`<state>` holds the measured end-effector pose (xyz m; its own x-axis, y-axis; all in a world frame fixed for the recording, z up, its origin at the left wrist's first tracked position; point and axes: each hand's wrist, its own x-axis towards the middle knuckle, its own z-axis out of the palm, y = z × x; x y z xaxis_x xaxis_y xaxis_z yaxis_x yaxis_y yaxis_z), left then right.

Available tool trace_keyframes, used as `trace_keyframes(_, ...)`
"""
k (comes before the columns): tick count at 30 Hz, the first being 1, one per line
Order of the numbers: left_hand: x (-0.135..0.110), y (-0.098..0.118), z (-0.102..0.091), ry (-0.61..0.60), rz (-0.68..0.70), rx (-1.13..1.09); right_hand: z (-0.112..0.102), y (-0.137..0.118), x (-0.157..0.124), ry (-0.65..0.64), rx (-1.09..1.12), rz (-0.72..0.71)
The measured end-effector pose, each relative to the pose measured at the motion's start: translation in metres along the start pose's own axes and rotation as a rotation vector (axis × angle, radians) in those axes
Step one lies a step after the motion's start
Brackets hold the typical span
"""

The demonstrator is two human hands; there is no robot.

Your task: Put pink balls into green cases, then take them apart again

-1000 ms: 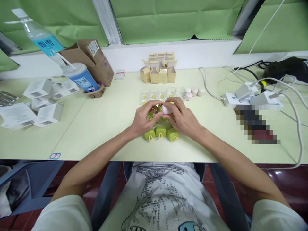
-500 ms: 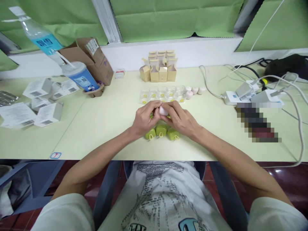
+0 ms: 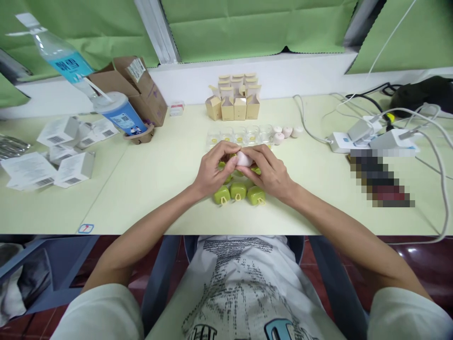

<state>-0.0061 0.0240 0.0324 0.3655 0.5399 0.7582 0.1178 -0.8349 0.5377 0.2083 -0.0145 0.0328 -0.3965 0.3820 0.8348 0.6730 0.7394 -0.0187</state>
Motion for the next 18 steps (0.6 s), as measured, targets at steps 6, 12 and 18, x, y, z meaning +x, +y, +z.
trace_keyframes(6, 0.0, -0.007, 0.002, -0.045, 0.008, -0.038, 0.003, -0.002, 0.001, 0.111, 0.176, 0.06)
trace_keyframes(12, -0.003, -0.009, -0.003, -0.099, -0.03, 0.019, 0.003, 0.0, 0.004, 0.145, 0.402, 0.291)
trace_keyframes(18, -0.003, -0.015, -0.009, -0.001, -0.062, 0.106, -0.041, 0.106, -0.008, 0.31, 0.415, 0.781)
